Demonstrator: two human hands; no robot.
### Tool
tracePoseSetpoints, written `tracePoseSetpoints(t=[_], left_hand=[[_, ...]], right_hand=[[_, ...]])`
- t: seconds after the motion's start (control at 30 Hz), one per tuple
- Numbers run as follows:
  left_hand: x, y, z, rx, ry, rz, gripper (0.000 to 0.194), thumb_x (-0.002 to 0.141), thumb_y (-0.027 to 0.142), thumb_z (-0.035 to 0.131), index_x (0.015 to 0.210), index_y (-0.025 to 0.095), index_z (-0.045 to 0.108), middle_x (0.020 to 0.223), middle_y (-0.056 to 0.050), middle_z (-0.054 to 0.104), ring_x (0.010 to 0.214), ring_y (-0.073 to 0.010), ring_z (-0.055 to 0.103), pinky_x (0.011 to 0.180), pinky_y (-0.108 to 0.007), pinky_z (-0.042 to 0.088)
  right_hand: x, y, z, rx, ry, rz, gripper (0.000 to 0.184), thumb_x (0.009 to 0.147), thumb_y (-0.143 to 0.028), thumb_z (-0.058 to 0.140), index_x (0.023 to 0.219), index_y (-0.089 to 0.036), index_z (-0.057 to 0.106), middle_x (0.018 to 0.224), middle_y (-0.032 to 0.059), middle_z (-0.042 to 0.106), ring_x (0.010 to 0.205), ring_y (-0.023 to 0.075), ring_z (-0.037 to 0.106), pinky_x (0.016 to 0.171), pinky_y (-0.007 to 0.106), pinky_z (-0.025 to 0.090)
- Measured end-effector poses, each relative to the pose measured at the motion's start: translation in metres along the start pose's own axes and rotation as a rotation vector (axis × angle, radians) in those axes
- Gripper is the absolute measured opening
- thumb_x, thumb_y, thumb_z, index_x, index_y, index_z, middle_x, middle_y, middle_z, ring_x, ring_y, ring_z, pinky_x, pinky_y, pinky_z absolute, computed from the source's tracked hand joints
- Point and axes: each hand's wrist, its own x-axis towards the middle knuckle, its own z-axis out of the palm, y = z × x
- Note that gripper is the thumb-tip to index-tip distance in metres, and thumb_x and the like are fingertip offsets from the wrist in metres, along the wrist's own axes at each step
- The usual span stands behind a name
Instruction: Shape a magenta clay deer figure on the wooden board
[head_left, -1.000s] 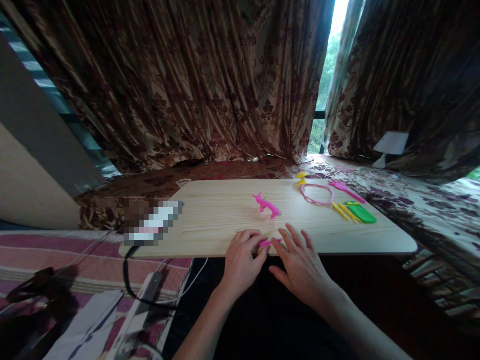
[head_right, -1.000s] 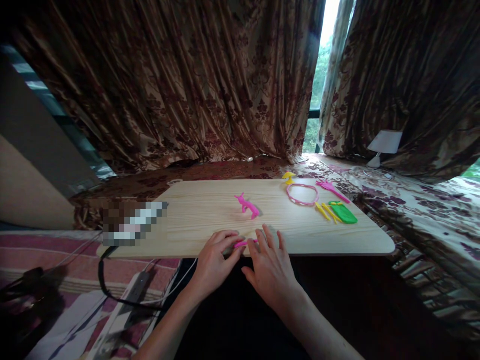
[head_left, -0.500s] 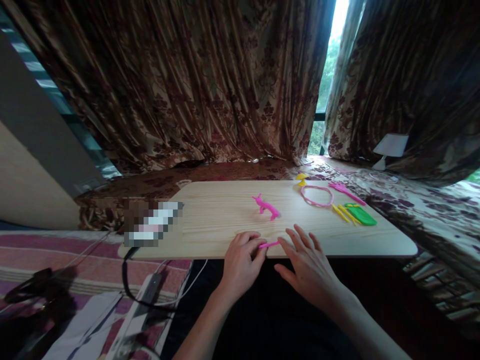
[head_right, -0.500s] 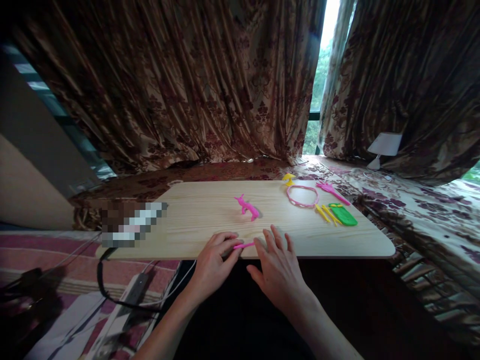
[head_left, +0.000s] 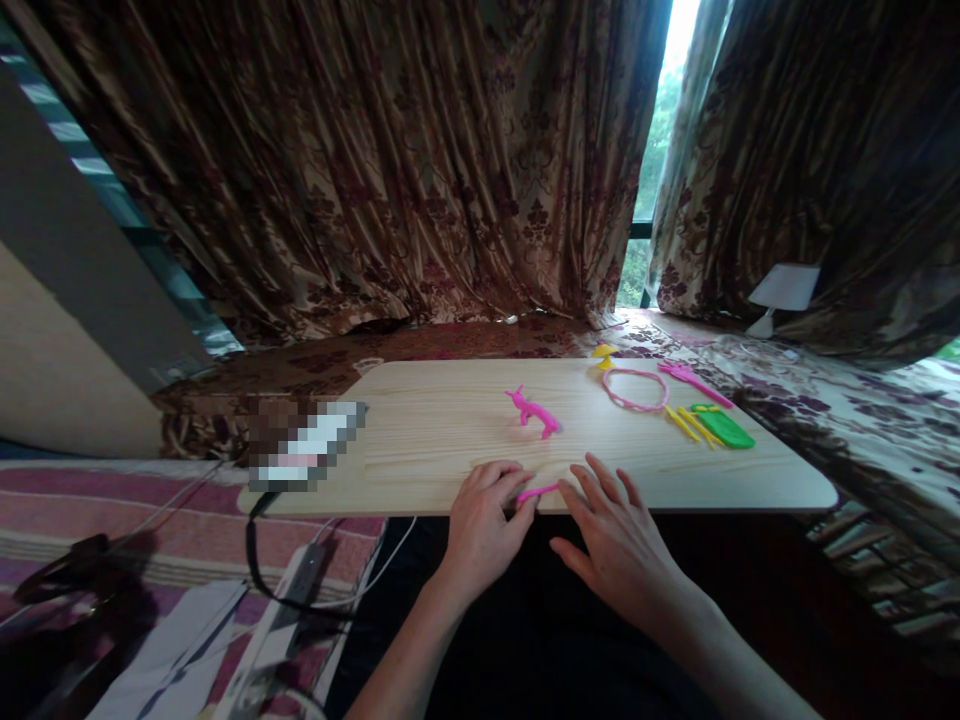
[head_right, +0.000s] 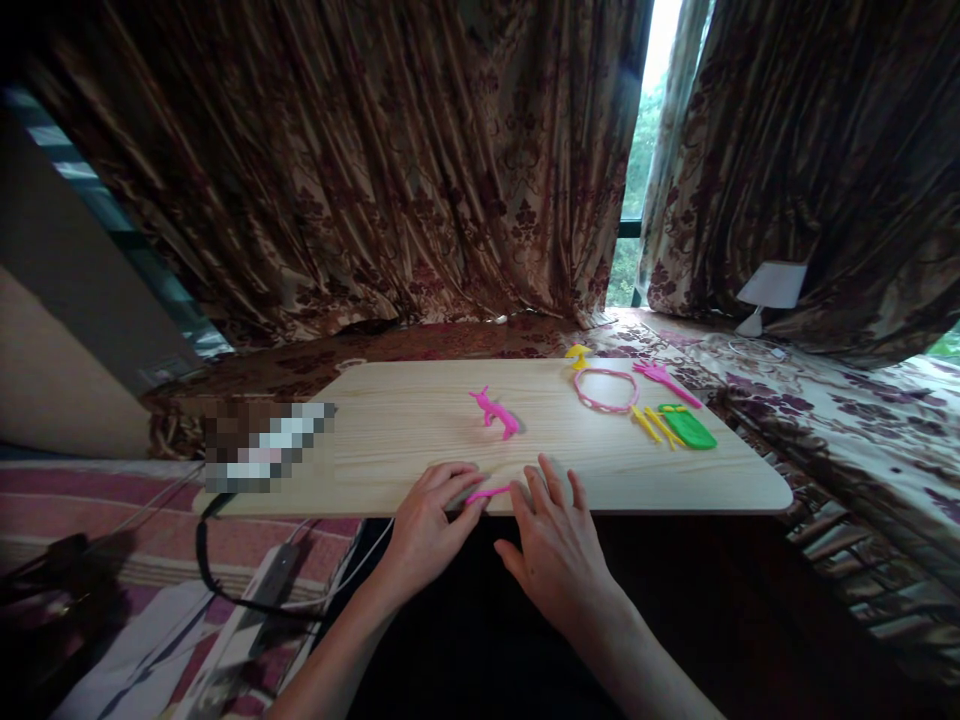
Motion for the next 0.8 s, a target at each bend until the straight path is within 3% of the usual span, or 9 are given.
tracePoseSetpoints(t=[0.3,0.5,0.67,0.8], left_hand=[[0.0,-0.001,-0.001,-0.056,-0.001,-0.004,0.021,0.08,0.022,0.058,0.1,0.024,0.067,0.101,-0.005,0.063,0.099,-0.0226,0.055,0.088,-0.039,0.045],[0.0,-0.003,-0.004,-0.124,0.005,-0.014,0.014,0.083,0.021,0.056,0.09,0.021,0.068,0.099,-0.006,0.062,0.099,-0.0213,0.055,0.088,-0.038,0.045],[0.002,0.022,-0.024,-0.24,-0.006,0.003,0.014,0.085,0.021,0.055,0.094,0.021,0.066,0.093,-0.004,0.063,0.094,-0.0179,0.057,0.086,-0.033,0.047],[-0.001,0.05,-0.043,-0.378,0.008,-0.039,0.013,0.082,0.021,0.058,0.092,0.023,0.067,0.092,-0.003,0.064,0.093,-0.0184,0.058,0.085,-0.032,0.046]], right_hand=[[0.001,-0.004,-0.001,0.007,0.011,-0.004,0.051,0.083,-0.042,0.052,0.127,-0.016,0.051,0.137,0.0147,0.046,0.135,0.0344,0.025,0.106,0.055,0.02],[-0.007,-0.002,-0.015,0.115,0.079,-0.004,0.04,0.084,-0.035,0.054,0.121,-0.02,0.056,0.136,0.0118,0.048,0.134,0.0331,0.028,0.105,0.055,0.026],[0.003,-0.003,-0.03,0.404,0.265,-0.029,0.035,0.083,-0.019,0.057,0.117,-0.023,0.058,0.123,0.0062,0.058,0.124,0.0234,0.042,0.102,0.042,0.037],[0.002,-0.008,-0.042,0.622,0.395,-0.043,0.026,0.082,-0.014,0.059,0.106,-0.024,0.063,0.104,0.0043,0.065,0.105,0.0197,0.055,0.094,0.037,0.043]])
